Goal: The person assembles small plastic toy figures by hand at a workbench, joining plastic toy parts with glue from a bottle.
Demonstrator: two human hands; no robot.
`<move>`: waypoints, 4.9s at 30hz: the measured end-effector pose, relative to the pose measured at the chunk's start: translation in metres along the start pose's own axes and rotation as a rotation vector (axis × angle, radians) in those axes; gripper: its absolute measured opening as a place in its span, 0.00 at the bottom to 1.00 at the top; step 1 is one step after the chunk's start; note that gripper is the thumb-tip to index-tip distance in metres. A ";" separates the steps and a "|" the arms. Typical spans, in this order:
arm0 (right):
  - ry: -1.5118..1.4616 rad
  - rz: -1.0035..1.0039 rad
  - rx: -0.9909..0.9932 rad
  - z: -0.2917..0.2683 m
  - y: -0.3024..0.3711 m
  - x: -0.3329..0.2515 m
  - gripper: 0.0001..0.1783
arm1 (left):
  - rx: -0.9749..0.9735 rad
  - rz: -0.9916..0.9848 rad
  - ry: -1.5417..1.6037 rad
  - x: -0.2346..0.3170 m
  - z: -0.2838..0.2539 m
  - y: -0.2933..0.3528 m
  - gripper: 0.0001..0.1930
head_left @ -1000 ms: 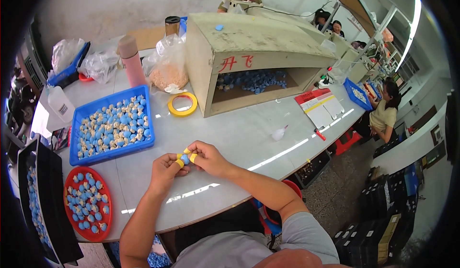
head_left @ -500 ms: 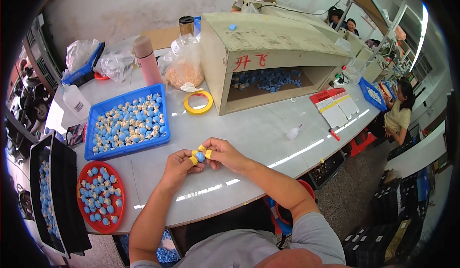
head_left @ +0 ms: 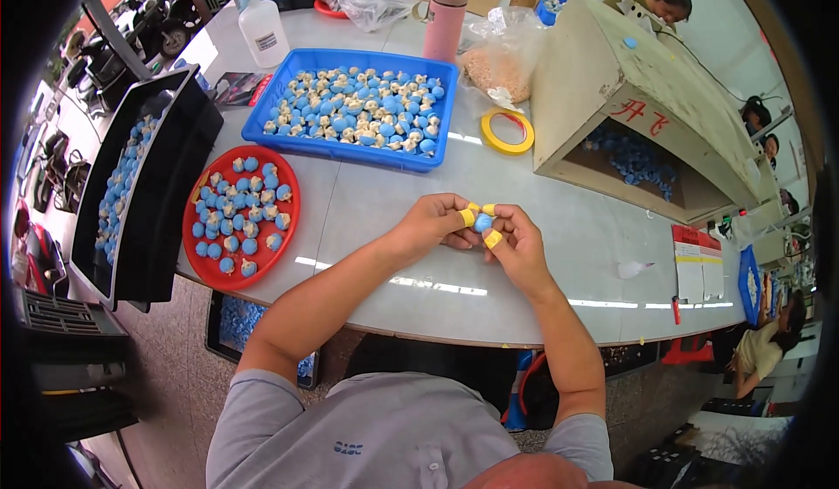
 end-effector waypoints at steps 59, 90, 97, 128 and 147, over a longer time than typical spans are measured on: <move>0.178 -0.375 0.044 -0.002 0.015 -0.006 0.08 | -0.080 0.152 -0.033 0.014 0.012 0.009 0.15; 0.010 -0.377 0.127 -0.012 0.005 -0.008 0.06 | -0.032 0.146 -0.166 0.009 0.010 0.004 0.17; 0.066 -0.581 0.337 -0.041 -0.009 -0.012 0.10 | 0.127 0.141 -0.219 0.010 -0.003 0.001 0.16; 0.286 -0.580 0.441 -0.059 -0.025 0.000 0.09 | 1.600 0.216 -1.495 0.094 -0.192 0.278 0.19; 0.341 -0.502 0.431 -0.067 -0.036 0.008 0.09 | 1.840 0.220 -0.886 -0.021 -0.215 0.337 0.34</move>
Point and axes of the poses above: each hand's wrist, its own y-axis away from the middle knuckle, its own z-axis out of the palm, x = y × z, the point moved 7 cm from there along -y, towards the middle knuckle, and after that the axes turned 14 degrees about -y, right-handed, at the moved point
